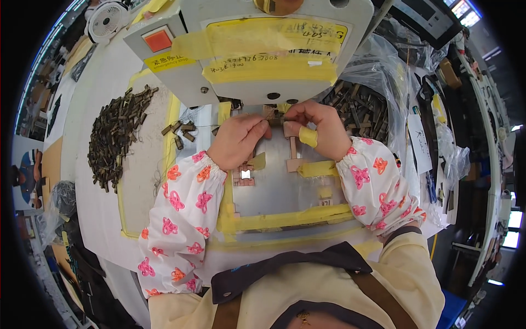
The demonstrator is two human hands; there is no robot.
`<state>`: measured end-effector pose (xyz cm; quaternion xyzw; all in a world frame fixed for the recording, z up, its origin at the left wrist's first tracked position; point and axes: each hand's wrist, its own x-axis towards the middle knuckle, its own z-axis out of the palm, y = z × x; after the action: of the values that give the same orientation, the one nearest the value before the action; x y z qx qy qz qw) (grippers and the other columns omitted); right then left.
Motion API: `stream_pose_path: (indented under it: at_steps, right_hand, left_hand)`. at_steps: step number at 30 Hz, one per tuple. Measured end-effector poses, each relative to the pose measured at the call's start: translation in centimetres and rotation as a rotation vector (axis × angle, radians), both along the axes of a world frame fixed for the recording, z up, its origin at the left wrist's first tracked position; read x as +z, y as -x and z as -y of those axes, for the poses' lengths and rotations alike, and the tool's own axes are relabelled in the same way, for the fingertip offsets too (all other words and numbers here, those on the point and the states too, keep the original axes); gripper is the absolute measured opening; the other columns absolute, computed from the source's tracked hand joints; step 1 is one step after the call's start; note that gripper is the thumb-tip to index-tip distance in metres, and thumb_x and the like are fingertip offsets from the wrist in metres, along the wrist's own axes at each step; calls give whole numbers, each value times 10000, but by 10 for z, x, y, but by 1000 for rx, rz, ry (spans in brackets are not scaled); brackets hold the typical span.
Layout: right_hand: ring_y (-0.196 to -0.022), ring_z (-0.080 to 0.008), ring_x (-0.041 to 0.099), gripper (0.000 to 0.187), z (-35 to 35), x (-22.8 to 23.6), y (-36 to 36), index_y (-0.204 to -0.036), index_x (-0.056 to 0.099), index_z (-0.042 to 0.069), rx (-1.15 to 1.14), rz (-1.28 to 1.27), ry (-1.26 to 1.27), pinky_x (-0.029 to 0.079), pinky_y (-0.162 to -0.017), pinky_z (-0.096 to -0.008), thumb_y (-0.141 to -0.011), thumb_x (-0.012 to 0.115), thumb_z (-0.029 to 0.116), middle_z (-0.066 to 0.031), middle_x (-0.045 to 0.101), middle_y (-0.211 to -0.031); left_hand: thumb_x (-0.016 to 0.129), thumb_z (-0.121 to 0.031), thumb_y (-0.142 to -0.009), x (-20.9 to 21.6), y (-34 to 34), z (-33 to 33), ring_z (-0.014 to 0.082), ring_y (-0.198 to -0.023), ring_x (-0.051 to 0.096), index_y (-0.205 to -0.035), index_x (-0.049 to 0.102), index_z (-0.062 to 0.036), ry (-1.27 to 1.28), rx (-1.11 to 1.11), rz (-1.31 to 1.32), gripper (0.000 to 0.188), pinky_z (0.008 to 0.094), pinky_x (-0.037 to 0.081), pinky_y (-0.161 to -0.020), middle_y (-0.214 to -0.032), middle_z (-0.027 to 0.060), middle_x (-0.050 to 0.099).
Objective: Assembling small zipper pull components and leather/fabric tabs using a specialized industrial sewing machine.
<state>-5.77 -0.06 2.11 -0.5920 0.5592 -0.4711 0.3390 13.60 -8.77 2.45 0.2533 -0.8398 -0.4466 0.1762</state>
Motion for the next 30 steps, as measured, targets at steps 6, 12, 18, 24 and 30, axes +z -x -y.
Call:
stream_pose_path:
  at_steps: [6, 12, 18, 24, 30]
  right_hand:
    - [-727, -232, 615, 180, -9, -3, 0, -900, 631, -5, 88, -459, 393, 488, -638, -293, -746, 687, 70, -118, 622, -847]
    - [-709, -190, 623, 149, -7, 1, -1, -900, 628, -13, 76, -223, 182, 487, -629, -290, -768, 660, 48, -102, 632, -819]
    - [-705, -89, 583, 154, 1, 8, 2, -918, 593, -46, 97, 306, -329, 470, -628, -238, -824, 637, 67, -50, 632, -794]
    - [-689, -85, 576, 140, -1, 6, 7, -865, 567, -28, 162, 235, -338, 466, -627, -231, -819, 649, 76, -41, 620, -761]
    - [-637, -72, 537, 111, -1, 15, 14, -807, 614, -13, 120, -93, -160, 439, -592, -227, -767, 672, 72, -29, 613, -706]
  left_hand:
    - [448, -183, -874, -7, -3, -7, 332, -660, 550, -732, 567, -8, 16, 8, -65, 255, 391, 426, -612, -702, 159, 555]
    - [448, -187, -894, -9, -3, -9, 178, -480, 531, -769, 585, -12, 58, 54, -87, 256, 308, 415, -500, -598, 81, 517]
    - [504, -194, -866, -20, -1, -1, 352, -686, 548, -806, 566, -34, 304, 33, -132, 182, 435, 430, -605, -706, 154, 574]
    - [551, -185, -841, -26, 1, -3, 340, -679, 556, -838, 589, -55, 413, 73, -154, 135, 426, 428, -604, -696, 144, 576]
    - [548, -136, -831, -27, 2, -3, 297, -663, 575, -901, 617, -87, 550, 155, -173, 110, 392, 420, -643, -685, 109, 589]
